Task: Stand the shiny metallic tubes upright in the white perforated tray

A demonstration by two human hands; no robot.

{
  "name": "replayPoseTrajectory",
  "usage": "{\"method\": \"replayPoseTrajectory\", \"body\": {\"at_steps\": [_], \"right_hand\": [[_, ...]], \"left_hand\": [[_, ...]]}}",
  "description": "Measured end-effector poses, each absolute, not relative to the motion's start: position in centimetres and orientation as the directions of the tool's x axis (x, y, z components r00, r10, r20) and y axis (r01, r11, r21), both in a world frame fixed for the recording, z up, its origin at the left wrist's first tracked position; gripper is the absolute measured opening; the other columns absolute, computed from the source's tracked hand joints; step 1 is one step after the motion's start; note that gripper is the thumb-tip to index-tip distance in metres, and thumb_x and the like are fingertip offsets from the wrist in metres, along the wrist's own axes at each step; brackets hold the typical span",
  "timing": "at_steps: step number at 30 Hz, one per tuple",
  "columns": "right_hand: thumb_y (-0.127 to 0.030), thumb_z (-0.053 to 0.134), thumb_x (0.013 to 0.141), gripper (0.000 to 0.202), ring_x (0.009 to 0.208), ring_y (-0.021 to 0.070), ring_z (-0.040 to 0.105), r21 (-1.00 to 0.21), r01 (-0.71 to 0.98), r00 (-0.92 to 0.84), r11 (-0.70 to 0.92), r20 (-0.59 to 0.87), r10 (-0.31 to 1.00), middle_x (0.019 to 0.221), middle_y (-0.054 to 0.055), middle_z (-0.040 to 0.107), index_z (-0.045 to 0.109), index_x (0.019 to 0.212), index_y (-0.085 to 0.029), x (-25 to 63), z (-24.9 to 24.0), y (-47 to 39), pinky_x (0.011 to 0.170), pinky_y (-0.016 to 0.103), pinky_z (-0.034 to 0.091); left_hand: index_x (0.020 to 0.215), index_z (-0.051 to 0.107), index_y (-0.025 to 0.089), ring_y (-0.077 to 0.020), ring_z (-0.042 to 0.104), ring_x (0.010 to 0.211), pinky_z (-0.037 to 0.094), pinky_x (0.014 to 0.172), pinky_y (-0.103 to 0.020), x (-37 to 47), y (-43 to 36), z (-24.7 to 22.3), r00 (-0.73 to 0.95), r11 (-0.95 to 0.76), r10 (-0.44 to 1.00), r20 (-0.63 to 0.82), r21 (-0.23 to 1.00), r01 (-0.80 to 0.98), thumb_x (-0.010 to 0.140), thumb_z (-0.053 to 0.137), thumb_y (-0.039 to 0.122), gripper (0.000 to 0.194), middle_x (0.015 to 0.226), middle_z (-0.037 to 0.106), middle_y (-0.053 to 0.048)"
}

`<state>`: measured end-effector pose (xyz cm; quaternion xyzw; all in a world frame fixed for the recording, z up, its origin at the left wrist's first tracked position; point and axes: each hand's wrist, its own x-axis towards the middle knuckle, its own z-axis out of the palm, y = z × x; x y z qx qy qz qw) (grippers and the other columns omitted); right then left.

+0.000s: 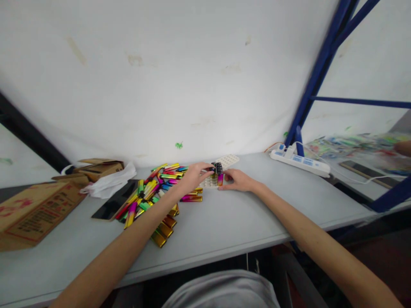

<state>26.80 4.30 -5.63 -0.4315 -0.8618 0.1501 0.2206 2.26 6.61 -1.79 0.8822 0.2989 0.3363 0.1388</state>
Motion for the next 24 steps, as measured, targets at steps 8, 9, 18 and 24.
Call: {"method": "replayPoseTrajectory", "body": {"at_steps": [8,9,18,24], "right_hand": [[-0.06,0.074,0.082,0.063,0.074,0.0183,0.055,-0.446,0.683,-0.525,0.579,0.251,0.813,0.089,0.007,0.066,0.067,0.123,-0.012,26.8,-5.6,4.2,0.069,0.029,0.041],[-0.06,0.074,0.082,0.063,0.073,0.0181,0.055,-0.446,0.684,-0.525,0.578,0.249,0.814,0.089,0.006,0.066,0.067,0.122,-0.012,26.8,-5.6,4.2,0.069,0.029,0.04],[-0.06,0.074,0.082,0.062,0.073,0.0177,0.054,-0.443,0.688,-0.523,0.575,0.246,0.816,0.089,0.006,0.065,0.067,0.122,-0.012,26.8,-5.4,4.1,0.069,0.028,0.04],[-0.061,0.075,0.082,0.062,0.073,0.0179,0.055,-0.44,0.691,-0.523,0.574,0.244,0.817,0.088,0.006,0.065,0.067,0.118,-0.01,26.8,-5.5,4.2,0.067,0.028,0.04]], "left_hand": [[0.11,0.075,0.018,-0.0224,0.074,0.095,0.057,0.088,-0.032,2.9,7.6,-0.8,0.635,-0.736,0.655,0.41,0.534,0.415,0.091,0.065,0.032,0.026,0.103,0.079,-0.008],[0.109,0.075,0.018,-0.022,0.074,0.091,0.056,0.087,-0.031,3.0,7.7,-0.7,0.621,-0.725,0.669,0.409,0.54,0.427,0.09,0.066,0.032,0.025,0.097,0.079,-0.007],[0.129,0.063,0.022,-0.0188,0.07,0.075,0.053,0.072,-0.027,3.0,7.1,-0.3,0.577,-0.71,0.698,0.423,0.516,0.48,0.086,0.071,0.033,0.045,0.082,0.073,-0.003],[0.092,0.075,0.019,-0.0197,0.071,0.073,0.051,0.072,-0.027,-1.6,7.4,0.6,0.565,-0.665,0.746,0.352,0.448,0.598,0.087,0.064,0.031,0.017,0.078,0.076,-0.005]]}}
